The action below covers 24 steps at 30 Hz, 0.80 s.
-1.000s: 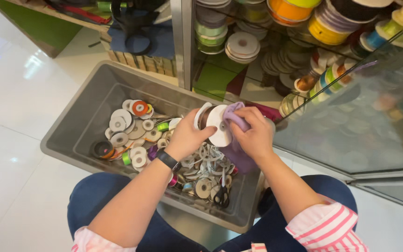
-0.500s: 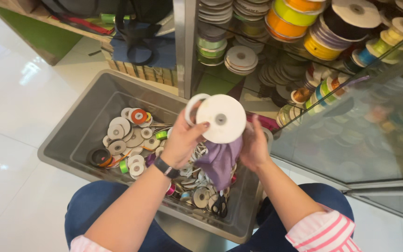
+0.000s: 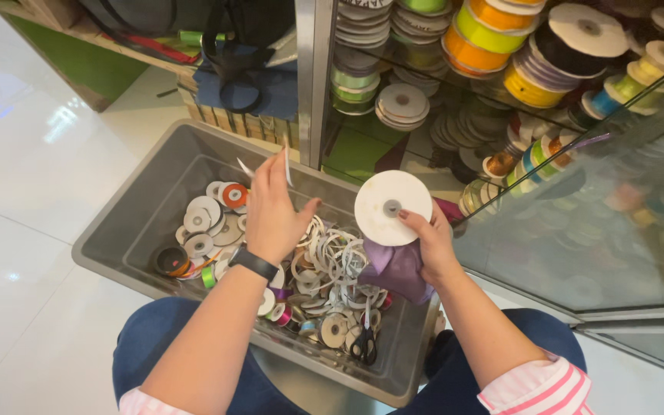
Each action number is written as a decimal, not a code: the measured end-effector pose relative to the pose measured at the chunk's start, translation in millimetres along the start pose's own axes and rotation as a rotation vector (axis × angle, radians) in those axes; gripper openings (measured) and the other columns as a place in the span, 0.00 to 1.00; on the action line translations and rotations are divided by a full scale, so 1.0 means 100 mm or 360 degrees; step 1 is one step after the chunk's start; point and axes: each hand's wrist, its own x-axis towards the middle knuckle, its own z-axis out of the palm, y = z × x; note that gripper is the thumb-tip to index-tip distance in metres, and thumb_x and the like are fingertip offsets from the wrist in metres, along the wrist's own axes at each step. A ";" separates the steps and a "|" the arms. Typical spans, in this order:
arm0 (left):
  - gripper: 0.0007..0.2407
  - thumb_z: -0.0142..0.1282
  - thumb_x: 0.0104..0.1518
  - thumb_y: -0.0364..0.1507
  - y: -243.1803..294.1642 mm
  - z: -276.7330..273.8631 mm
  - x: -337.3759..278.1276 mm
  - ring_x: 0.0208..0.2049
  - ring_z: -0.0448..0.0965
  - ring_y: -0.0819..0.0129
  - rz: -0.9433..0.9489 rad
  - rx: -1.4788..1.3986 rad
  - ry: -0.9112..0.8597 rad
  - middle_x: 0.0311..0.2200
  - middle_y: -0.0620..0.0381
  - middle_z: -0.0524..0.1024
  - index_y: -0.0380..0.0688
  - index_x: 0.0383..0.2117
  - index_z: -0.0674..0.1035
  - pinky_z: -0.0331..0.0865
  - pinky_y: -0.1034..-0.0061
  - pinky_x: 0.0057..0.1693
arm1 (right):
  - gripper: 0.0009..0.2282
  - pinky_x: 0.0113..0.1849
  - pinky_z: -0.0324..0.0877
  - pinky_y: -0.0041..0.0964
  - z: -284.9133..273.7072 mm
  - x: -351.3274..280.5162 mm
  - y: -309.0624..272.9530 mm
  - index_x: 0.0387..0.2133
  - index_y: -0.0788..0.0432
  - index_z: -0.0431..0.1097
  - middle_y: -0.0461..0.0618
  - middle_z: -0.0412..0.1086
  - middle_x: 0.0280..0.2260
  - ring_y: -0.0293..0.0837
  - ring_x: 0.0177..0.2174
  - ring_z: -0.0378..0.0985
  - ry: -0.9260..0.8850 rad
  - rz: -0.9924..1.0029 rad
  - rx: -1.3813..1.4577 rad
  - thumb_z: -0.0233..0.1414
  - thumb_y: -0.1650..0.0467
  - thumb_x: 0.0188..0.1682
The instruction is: The person sits on the floor and uses scissors to cut ribbons from various spools held in a plastic bin. They cut a green ribbon, then a yellow ribbon, and later a pink ribbon, placing the cut pieces into the bin. The person also wipes a spool with a purple cloth and places spools onto a nearby shelf.
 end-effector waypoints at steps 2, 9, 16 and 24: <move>0.44 0.79 0.54 0.29 0.18 -0.01 -0.15 0.67 0.74 0.30 0.0314 0.0311 0.0132 0.69 0.30 0.67 0.42 0.78 0.62 0.68 0.30 0.69 | 0.21 0.42 0.82 0.36 -0.06 -0.02 0.07 0.50 0.57 0.76 0.49 0.79 0.38 0.42 0.39 0.85 0.0015 -0.0035 -0.0117 0.70 0.69 0.43; 0.58 0.84 0.34 0.48 0.20 0.52 -0.44 0.68 0.70 0.27 0.0617 -0.0049 -0.0361 0.74 0.36 0.61 0.58 0.80 0.61 0.67 0.39 0.70 | 0.24 0.41 0.70 0.35 -0.16 0.10 0.47 0.47 0.56 0.77 0.48 0.75 0.38 0.42 0.41 0.74 -0.0155 -0.0314 -0.0622 0.76 0.71 0.36; 0.51 0.81 0.44 0.44 -0.08 0.60 -0.28 0.78 0.57 0.32 -0.0136 -0.0755 -0.0446 0.78 0.38 0.53 0.62 0.81 0.62 0.63 0.44 0.75 | 0.52 0.60 0.64 0.43 -0.35 0.20 0.41 0.60 0.55 0.70 0.50 0.76 0.52 0.44 0.55 0.72 -0.0573 -0.0440 -0.0631 0.87 0.66 0.14; 0.18 0.65 0.63 0.44 0.07 0.72 -0.29 0.46 0.85 0.55 -0.1084 -0.2446 -0.0445 0.44 0.51 0.84 0.49 0.53 0.85 0.80 0.45 0.53 | 0.28 0.53 0.73 0.46 -0.24 -0.02 0.09 0.46 0.57 0.77 0.53 0.78 0.45 0.51 0.47 0.82 -0.0426 -0.1049 -0.0724 0.81 0.72 0.32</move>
